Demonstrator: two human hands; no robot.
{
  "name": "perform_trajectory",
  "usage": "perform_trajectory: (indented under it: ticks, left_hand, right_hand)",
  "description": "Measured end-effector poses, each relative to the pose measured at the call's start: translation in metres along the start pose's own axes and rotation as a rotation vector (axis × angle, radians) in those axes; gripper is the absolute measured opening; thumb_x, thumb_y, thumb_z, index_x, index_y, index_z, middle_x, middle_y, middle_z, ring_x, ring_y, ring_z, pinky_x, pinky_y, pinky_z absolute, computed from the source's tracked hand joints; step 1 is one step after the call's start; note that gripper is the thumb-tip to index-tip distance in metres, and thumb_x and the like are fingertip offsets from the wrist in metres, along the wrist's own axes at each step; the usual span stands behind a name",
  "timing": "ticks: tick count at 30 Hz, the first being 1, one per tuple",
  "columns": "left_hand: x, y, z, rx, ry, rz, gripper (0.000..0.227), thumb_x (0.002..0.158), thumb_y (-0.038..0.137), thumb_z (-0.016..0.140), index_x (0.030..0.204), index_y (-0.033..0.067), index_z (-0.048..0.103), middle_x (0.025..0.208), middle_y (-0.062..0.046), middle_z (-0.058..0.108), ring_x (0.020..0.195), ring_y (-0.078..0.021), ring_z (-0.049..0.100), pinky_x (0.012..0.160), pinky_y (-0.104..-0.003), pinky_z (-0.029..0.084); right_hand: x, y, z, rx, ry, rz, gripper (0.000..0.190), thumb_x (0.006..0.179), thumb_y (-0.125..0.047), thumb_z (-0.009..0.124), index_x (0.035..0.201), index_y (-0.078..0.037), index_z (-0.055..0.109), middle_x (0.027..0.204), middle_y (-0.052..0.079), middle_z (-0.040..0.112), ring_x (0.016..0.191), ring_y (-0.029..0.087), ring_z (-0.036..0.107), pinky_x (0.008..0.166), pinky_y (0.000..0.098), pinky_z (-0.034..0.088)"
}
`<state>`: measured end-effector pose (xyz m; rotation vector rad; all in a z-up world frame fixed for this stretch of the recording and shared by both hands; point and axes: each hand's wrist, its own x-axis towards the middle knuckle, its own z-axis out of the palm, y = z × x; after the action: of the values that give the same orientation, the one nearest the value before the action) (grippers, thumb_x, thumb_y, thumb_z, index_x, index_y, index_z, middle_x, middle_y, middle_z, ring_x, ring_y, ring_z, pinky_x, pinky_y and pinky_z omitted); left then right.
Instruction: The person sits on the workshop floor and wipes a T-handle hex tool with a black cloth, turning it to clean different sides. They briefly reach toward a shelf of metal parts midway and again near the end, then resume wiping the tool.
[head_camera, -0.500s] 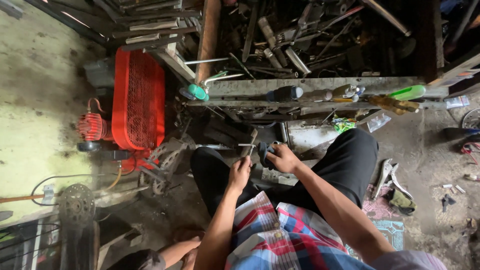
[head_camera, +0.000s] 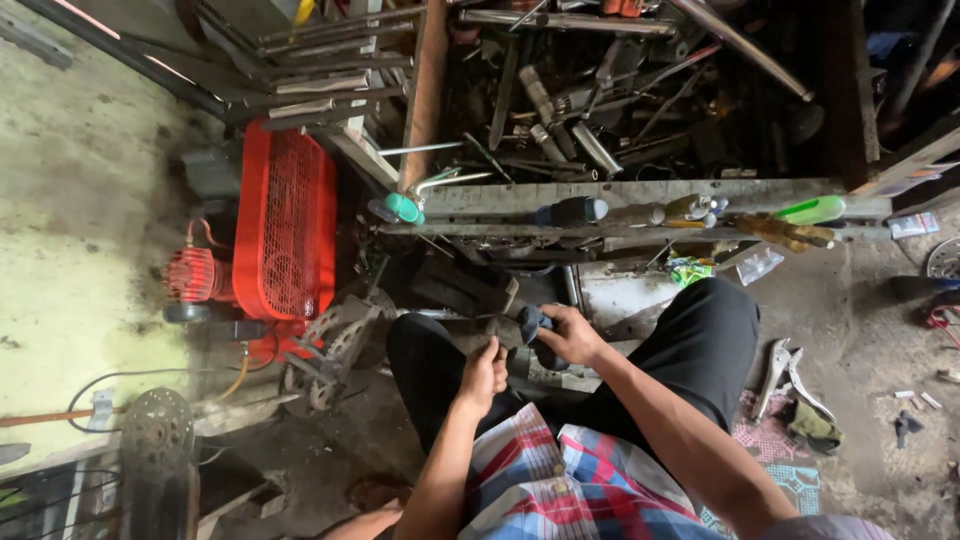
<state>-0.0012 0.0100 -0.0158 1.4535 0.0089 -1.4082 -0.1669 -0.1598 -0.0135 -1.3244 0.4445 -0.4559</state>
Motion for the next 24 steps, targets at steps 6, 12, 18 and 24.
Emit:
perform_trajectory:
  ticks: [6,12,18,24]
  left_hand:
    - [-0.009,0.001,0.006,0.066,0.012,0.017,0.044,0.104,0.048,0.054,0.08,0.0118,0.052,0.057,0.009,0.032,0.044,-0.0044,0.027,0.041,-0.024,0.018]
    - [-0.007,0.009,0.009,0.08,0.018,0.036,0.042,0.104,0.047,0.055,0.08,0.0124,0.052,0.055,0.009,0.029,0.043,-0.005,0.027,0.041,-0.025,0.018]
    - [0.001,0.002,0.005,0.516,0.115,0.247,0.044,0.105,0.042,0.054,0.077,0.0082,0.06,0.055,0.004,0.046,0.046,-0.0084,0.04,0.044,-0.028,0.029]
    - [-0.01,0.008,0.018,0.875,0.144,0.321,0.043,0.104,0.041,0.052,0.082,0.0062,0.066,0.063,-0.002,0.061,0.056,-0.0101,0.057,0.054,-0.029,0.045]
  right_hand:
    - [0.001,0.002,-0.001,-0.106,-0.031,0.129,0.012,0.097,-0.009,0.066,0.1,0.002,0.067,0.075,0.0,0.063,0.069,0.008,0.054,0.06,0.0302,0.048]
    - [0.009,0.01,-0.003,-0.013,-0.016,0.248,0.018,0.098,-0.016,0.061,0.104,0.0,0.069,0.076,-0.003,0.063,0.069,0.007,0.053,0.06,0.029,0.046]
    - [0.016,0.04,-0.013,0.027,-0.104,0.359,0.029,0.1,-0.023,0.061,0.109,0.003,0.07,0.087,0.002,0.069,0.077,0.008,0.059,0.07,0.0311,0.051]
    - [0.01,0.008,-0.008,-0.141,-0.189,0.354,0.033,0.094,-0.021,0.063,0.12,-0.001,0.065,0.086,0.006,0.072,0.076,0.014,0.063,0.069,0.0354,0.054]
